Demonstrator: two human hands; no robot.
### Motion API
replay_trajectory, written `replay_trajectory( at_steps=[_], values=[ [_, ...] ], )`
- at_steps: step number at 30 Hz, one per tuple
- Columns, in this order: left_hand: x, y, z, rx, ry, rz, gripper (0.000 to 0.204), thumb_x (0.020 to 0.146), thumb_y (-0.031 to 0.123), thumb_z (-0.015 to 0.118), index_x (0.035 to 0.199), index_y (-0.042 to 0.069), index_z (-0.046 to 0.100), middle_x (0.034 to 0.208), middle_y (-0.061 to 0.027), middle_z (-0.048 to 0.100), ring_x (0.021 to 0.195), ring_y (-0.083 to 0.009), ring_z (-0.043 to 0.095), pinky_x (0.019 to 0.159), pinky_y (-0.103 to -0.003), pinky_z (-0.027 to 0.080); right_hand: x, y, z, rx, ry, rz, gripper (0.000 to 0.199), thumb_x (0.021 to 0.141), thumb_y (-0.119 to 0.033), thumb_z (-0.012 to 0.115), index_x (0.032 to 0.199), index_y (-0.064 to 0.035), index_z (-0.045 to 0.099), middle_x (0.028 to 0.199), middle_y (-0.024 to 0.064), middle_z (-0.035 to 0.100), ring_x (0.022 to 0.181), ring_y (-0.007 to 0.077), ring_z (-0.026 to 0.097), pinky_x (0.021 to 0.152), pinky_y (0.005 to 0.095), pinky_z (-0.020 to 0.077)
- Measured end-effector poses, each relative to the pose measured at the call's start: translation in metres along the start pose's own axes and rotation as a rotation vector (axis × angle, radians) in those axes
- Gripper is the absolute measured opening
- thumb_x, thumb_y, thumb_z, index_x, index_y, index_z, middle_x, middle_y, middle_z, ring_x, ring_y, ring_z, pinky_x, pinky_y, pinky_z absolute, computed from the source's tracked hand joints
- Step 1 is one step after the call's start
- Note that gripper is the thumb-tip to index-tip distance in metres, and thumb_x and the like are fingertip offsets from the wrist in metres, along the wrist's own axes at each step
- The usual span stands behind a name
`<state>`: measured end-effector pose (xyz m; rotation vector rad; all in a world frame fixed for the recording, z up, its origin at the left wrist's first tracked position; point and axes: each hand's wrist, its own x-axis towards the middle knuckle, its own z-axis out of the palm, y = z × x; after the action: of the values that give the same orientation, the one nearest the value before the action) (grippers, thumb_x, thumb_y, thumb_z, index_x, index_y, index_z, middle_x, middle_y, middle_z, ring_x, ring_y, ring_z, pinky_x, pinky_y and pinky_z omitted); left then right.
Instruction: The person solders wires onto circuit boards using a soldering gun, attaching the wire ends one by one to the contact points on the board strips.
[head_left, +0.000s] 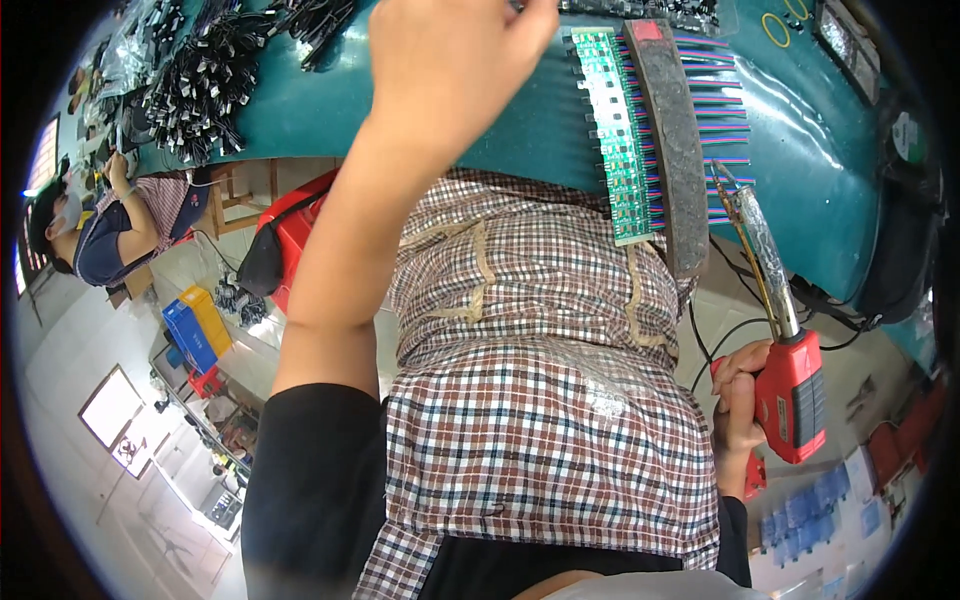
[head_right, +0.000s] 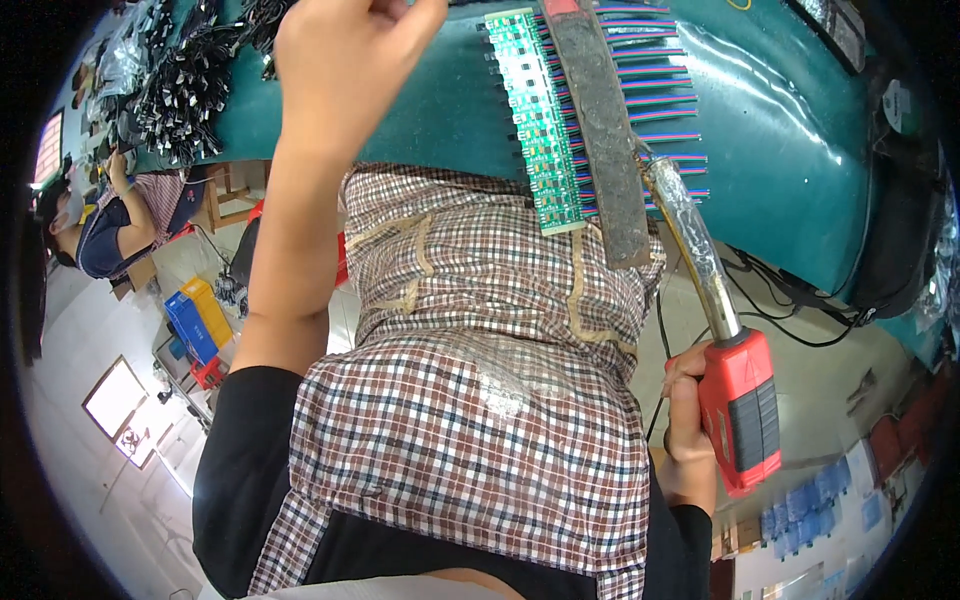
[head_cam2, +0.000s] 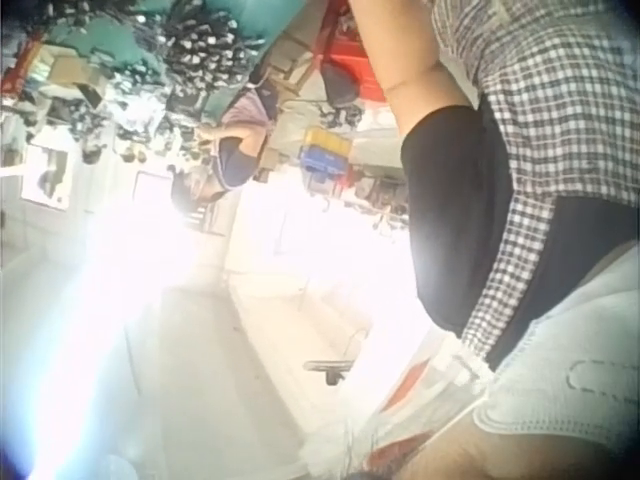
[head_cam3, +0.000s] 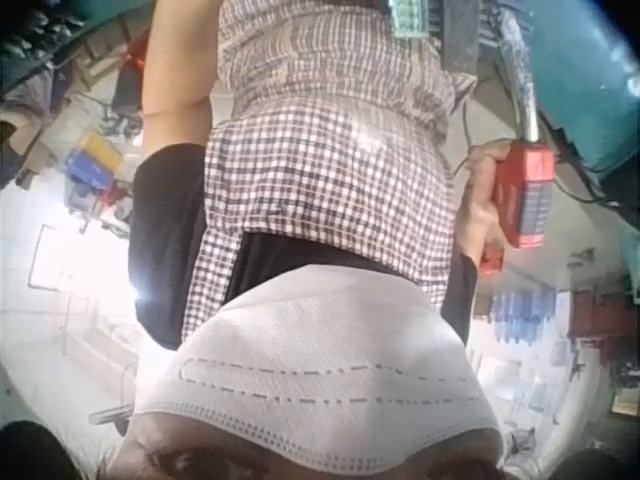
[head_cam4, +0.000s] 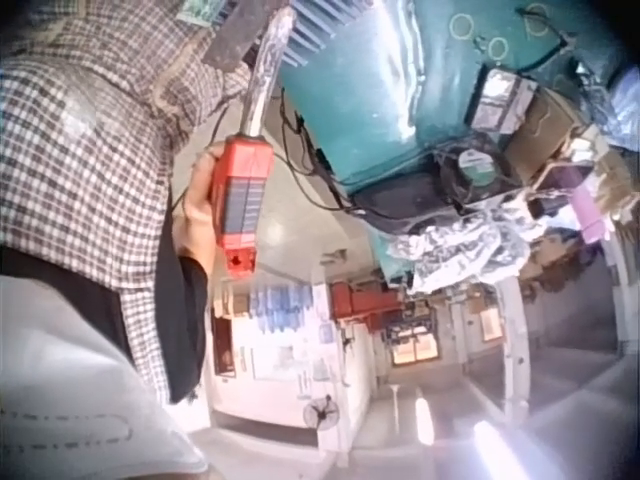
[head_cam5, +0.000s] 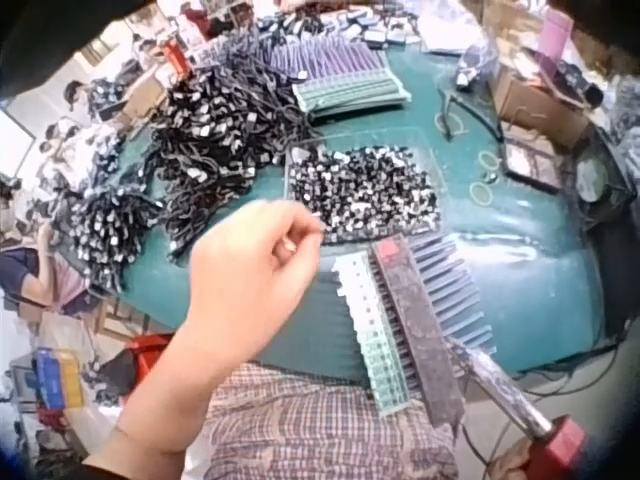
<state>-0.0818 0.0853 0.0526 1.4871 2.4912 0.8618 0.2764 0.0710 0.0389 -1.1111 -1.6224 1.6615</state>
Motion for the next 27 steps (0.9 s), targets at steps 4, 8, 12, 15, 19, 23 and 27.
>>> replay_trajectory(
  at_steps=[4, 8, 12, 15, 19, 23, 27],
  values=[
    [0.038, -0.02, 0.028, 0.067, 0.0, 0.191, 0.012, 0.079, 0.018, 0.072, 0.084, 0.007, 0.072, 0.08, -0.0106, 0.07, 0.077, -0.0286, 0.069, 0.07, -0.041, 0.054, -0.001, 0.004, -0.003, -0.018, -0.034, 0.002, 0.016, 0.092, -0.01, 0.058, 0.099, -0.001, 0.047, 0.077, 0.0093, 0.05, 0.051, 0.0085, 0.038, 0.051, 0.0242, 0.0371],
    [0.059, -0.023, 0.049, 0.118, -0.064, 0.243, 0.012, 0.079, 0.019, 0.07, 0.079, 0.007, 0.072, 0.078, -0.0119, 0.07, 0.078, -0.0315, 0.068, 0.071, -0.043, 0.054, -0.001, 0.002, -0.003, -0.014, -0.016, 0.029, 0.017, 0.092, -0.011, 0.059, 0.099, -0.0007, 0.047, 0.077, 0.009, 0.05, 0.05, 0.0082, 0.037, 0.051, 0.0242, 0.0369],
    [0.066, -0.022, 0.059, 0.156, -0.079, 0.269, 0.014, 0.078, 0.019, 0.069, 0.075, 0.006, 0.072, 0.078, -0.0135, 0.07, 0.078, -0.0324, 0.069, 0.072, -0.044, 0.054, 0.0, -0.003, 0.004, -0.01, 0.031, 0.051, 0.016, 0.091, -0.009, 0.059, 0.099, -0.0006, 0.048, 0.078, 0.0097, 0.051, 0.051, 0.0082, 0.038, 0.051, 0.0242, 0.0371],
    [0.068, -0.02, 0.056, 0.253, -0.107, 0.237, 0.016, 0.075, 0.021, 0.07, 0.071, 0.006, 0.071, 0.078, -0.0156, 0.07, 0.077, -0.0342, 0.069, 0.071, -0.045, 0.054, 0.002, 0.002, -0.002, -0.005, -0.025, 0.023, 0.015, 0.091, -0.007, 0.058, 0.1, -0.0008, 0.047, 0.078, 0.0102, 0.051, 0.051, 0.0083, 0.038, 0.051, 0.0239, 0.0371],
    [0.067, -0.024, 0.057, 0.172, -0.034, 0.243, 0.017, 0.076, 0.021, 0.069, 0.069, 0.005, 0.068, 0.077, -0.0163, 0.069, 0.076, -0.0343, 0.068, 0.072, -0.044, 0.054, 0.001, 0.002, -0.004, -0.014, -0.025, 0.049, 0.015, 0.091, -0.005, 0.056, 0.102, -0.001, 0.047, 0.078, 0.0105, 0.051, 0.052, 0.0085, 0.039, 0.05, 0.0233, 0.0367],
    [0.064, -0.029, 0.054, 0.165, 0.103, 0.234, 0.015, 0.079, 0.018, 0.07, 0.073, 0.005, 0.068, 0.078, -0.0158, 0.069, 0.074, -0.0327, 0.068, 0.068, -0.042, 0.054, 0.003, 0.003, -0.001, 0.027, -0.013, 0.022, 0.015, 0.091, -0.004, 0.055, 0.102, -0.0013, 0.046, 0.078, 0.0107, 0.05, 0.052, 0.0082, 0.038, 0.05, 0.0226, 0.0357],
    [0.056, -0.023, 0.033, -0.012, 0.198, 0.273, 0.012, 0.083, 0.012, 0.073, 0.082, 0.0, 0.07, 0.077, -0.0136, 0.07, 0.061, -0.0219, 0.069, 0.058, -0.03, 0.054, 0.004, 0.004, -0.002, 0.023, -0.035, 0.02, 0.015, 0.09, -0.004, 0.055, 0.102, -0.0016, 0.046, 0.078, 0.0102, 0.05, 0.051, 0.0078, 0.036, 0.051, 0.0227, 0.0354]
  ],
)
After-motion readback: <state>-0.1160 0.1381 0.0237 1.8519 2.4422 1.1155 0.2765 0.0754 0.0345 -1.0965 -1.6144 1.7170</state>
